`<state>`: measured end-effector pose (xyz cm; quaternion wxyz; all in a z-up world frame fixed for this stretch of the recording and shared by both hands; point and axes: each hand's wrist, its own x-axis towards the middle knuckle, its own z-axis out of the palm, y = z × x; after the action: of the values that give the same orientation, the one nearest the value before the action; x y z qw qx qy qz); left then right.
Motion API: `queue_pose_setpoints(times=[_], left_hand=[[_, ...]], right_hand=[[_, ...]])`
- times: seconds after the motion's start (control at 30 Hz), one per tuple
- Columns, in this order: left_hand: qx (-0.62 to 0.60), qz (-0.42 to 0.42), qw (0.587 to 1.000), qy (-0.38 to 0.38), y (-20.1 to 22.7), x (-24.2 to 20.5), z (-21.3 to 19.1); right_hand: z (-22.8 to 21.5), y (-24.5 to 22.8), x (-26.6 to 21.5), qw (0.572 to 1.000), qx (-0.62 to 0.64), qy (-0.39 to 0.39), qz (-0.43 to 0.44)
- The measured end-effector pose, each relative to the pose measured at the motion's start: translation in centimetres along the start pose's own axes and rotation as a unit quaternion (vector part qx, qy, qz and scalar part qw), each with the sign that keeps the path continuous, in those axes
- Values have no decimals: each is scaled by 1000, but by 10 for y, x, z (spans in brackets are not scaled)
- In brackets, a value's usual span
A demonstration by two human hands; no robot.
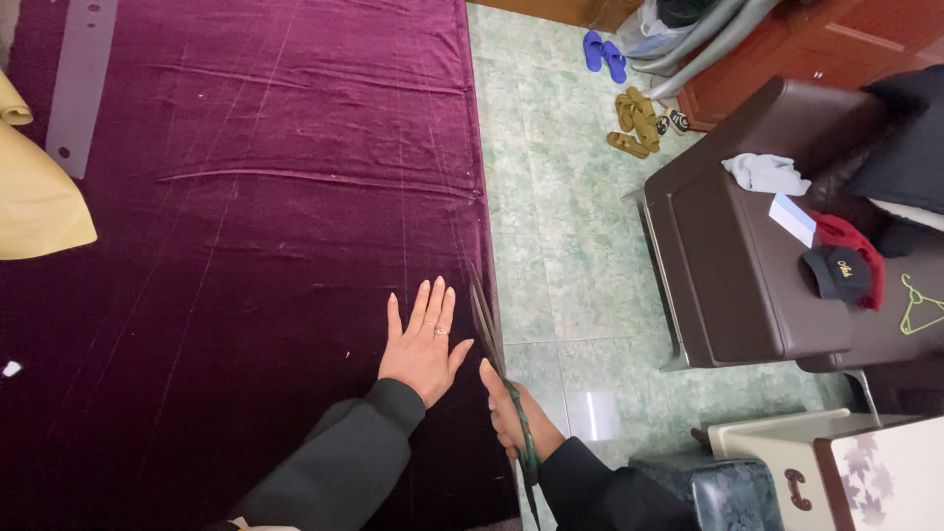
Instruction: The person uses a pair of large green-handled shears to cut a large piece of dark purple fabric laid out on a table. They follow pre-drawn white chalk lines, cutting along straight edges and curved sections to separate a specific shape from the main material.
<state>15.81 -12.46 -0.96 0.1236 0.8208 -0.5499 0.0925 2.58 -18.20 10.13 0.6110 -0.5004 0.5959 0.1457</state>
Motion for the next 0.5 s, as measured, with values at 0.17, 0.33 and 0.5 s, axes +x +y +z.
queue_pose_setpoints(times=[0.17,0.33,0.5], left_hand=[[-6,0,1000,3,0,-1,0],[-18,-1,1000,2,0,0,-2],[14,-7,1000,3,1,1,0]], right_hand=[[-4,8,8,1000,20,-8,-23],[-5,-11,-9,999,11,-28,24],[0,-34,-5,999,-22,-5,32]])
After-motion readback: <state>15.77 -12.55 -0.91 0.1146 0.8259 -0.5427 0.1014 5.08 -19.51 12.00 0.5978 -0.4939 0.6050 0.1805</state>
